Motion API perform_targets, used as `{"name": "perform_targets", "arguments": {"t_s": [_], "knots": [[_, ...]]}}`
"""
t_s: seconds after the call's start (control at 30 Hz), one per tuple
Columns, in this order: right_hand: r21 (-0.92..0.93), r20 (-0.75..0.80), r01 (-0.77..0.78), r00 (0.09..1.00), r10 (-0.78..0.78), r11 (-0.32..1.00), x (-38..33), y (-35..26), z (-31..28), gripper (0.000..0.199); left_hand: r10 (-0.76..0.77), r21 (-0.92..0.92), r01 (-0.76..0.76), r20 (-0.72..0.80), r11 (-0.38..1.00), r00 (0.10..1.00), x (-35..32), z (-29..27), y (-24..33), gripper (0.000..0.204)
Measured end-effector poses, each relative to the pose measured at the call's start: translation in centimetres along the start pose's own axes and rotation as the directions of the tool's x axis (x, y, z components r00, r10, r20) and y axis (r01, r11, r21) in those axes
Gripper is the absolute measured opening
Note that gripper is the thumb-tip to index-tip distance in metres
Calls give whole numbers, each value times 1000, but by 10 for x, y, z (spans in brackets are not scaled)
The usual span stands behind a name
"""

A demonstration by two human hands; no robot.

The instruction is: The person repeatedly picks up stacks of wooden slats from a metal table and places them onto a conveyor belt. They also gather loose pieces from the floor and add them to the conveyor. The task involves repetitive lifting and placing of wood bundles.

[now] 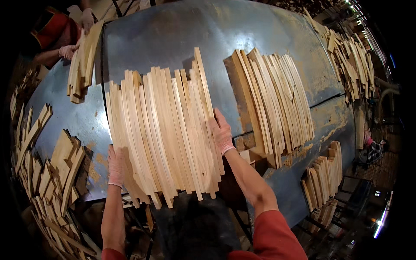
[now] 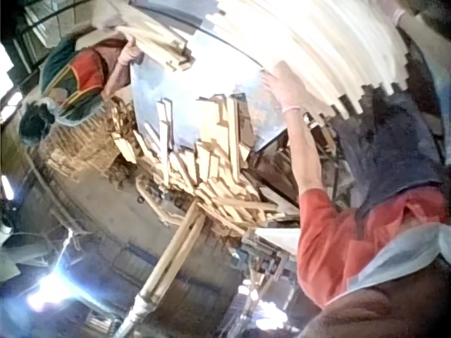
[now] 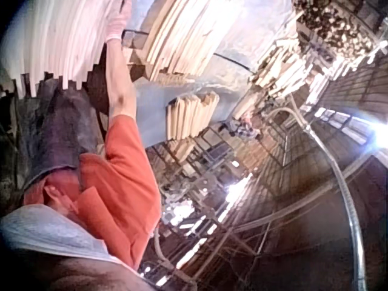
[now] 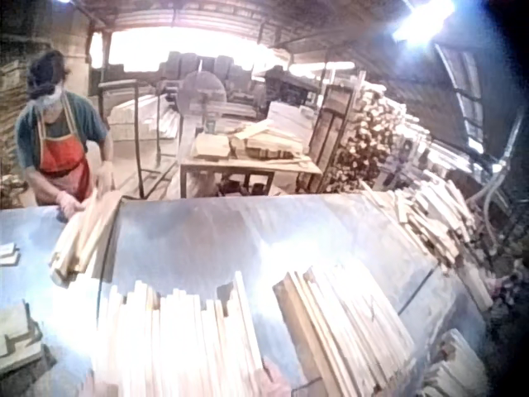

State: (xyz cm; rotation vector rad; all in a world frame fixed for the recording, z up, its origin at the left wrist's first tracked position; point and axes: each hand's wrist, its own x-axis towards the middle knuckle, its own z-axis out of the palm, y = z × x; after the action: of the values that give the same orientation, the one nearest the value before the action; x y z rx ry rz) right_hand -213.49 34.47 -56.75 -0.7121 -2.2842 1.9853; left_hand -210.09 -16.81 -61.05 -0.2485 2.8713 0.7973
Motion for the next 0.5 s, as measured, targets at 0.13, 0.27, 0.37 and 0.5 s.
{"name": "perform_targets", "arguments": {"t_s": [0.13, 0.27, 0.37, 0.5], "knots": [[315, 53, -149, 989, 139, 937, -11, 3, -12, 80, -272, -817, 515, 450, 259, 850, -19, -62, 131, 68], [303, 173, -277, 957, 233, 912, -11, 1, -26, 80, -299, -856, 457, 381, 244, 875, -34, -33, 87, 55], [253, 288, -426, 890, 352, 869, -24, -16, -45, 74, -227, -834, 489, 440, 256, 869, -60, -18, 78, 36], [197, 356, -526, 825, 439, 827, -34, -22, -75, 64, -220, -767, 603, 563, 220, 797, -92, -7, 76, 27]]}}
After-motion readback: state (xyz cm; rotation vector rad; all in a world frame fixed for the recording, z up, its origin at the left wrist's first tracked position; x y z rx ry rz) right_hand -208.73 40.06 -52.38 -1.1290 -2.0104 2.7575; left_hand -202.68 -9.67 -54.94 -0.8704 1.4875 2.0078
